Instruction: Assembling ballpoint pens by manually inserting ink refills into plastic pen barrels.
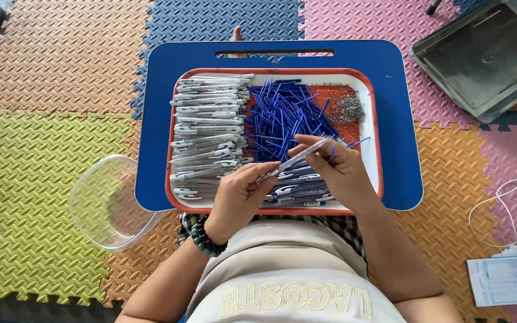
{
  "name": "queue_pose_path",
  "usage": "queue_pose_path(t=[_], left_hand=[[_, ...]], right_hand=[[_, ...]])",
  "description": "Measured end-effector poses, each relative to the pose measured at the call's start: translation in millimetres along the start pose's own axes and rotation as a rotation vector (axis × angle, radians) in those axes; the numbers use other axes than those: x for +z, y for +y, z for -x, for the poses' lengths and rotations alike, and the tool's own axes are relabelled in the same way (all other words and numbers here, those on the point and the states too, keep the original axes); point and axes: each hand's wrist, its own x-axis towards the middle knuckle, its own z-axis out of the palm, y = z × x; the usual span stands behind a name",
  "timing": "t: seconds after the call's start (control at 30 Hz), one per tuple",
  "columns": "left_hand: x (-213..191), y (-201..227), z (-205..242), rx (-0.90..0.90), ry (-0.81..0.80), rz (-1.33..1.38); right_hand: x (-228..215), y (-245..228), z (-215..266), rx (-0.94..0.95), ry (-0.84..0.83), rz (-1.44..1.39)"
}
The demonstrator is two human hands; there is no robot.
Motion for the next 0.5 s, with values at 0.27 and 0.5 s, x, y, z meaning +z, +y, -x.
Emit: queue_pose_path(t=[0.27, 0.5], left_hand=[[-22, -5, 2, 0.052, 0.088, -0.11], [-32, -12, -3, 0.145, 0.118, -0.209]], right_hand=[[-11, -8, 2, 0.103, 0.131, 0.091], [-12, -14, 2, 0.112, 0.169, 0.111]])
